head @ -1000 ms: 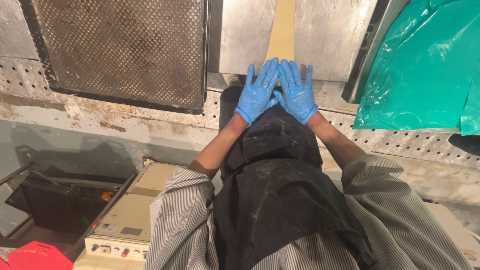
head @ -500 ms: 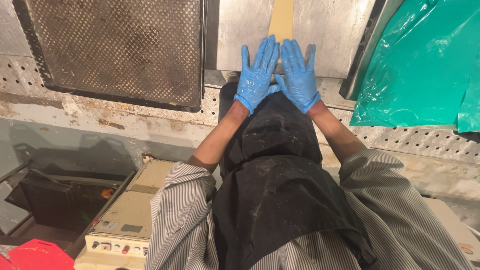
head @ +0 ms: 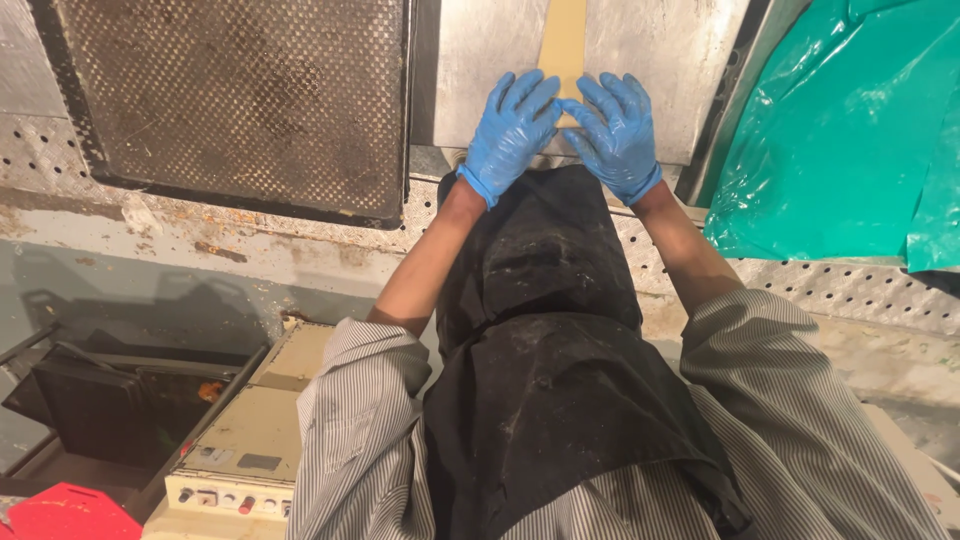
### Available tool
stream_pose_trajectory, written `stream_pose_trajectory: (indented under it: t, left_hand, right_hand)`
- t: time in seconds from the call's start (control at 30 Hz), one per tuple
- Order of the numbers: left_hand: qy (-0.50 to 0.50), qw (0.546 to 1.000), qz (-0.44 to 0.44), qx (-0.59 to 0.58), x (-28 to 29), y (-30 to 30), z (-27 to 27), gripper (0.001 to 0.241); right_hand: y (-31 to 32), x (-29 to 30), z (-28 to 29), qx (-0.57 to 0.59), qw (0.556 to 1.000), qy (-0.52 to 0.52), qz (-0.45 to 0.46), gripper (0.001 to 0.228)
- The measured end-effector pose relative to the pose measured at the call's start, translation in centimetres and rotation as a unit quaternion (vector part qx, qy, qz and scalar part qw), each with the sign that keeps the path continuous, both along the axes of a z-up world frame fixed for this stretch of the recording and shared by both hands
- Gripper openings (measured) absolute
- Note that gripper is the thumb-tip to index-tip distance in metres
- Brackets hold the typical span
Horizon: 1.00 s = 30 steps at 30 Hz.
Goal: The person is rolling triangular pieces of dough into croissant shapes on a metal table.
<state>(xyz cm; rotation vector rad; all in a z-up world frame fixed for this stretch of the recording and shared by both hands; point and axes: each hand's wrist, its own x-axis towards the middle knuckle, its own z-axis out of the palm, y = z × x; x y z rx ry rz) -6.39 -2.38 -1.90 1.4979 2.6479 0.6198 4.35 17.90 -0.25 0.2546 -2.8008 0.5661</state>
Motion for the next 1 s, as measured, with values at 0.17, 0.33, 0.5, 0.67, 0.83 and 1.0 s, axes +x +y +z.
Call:
stream_pose_trajectory:
  t: [0.17,0.33,0.5,0.67,0.83,1.0]
  left_hand:
    - [-0.048,0.996,-0.047,0.062,-2.2,-0.1,2.2,0.032]
    - [-0.098,0.991,-0.055,0.071,-3.2,0.0,2.7,0.036]
    - [-0.092,0.991,-0.056,0.075,-4.3,0.5,2.4,0.031]
    - [-0.11,0.99,-0.055,0.073,-4.8,0.9,2.3,0.039]
    - [-0.108,0.988,-0.059,0.089,-5.7,1.3,2.9,0.052]
    - [-0.083,0.994,-0.044,0.052,-6.2,1.7,3.1,0.048]
  right_hand:
    - [0.6,-0.8,-0.4,-0.021,0.999,-0.005,0.027,0.032]
    - [1.2,-1.6,0.6,-0.002,1.0,0.007,0.022,0.034]
    - [1.7,-2.7,0.3,-0.045,0.998,-0.018,0.035,0.03]
    - [2.5,-3.5,1.2,-0.024,0.999,-0.013,0.031,0.031]
    - [3.0,-4.2,0.5,-0.073,0.996,-0.045,0.031,0.029]
    - [3.4,-5.3,1.4,-0.064,0.997,-0.033,0.033,0.035]
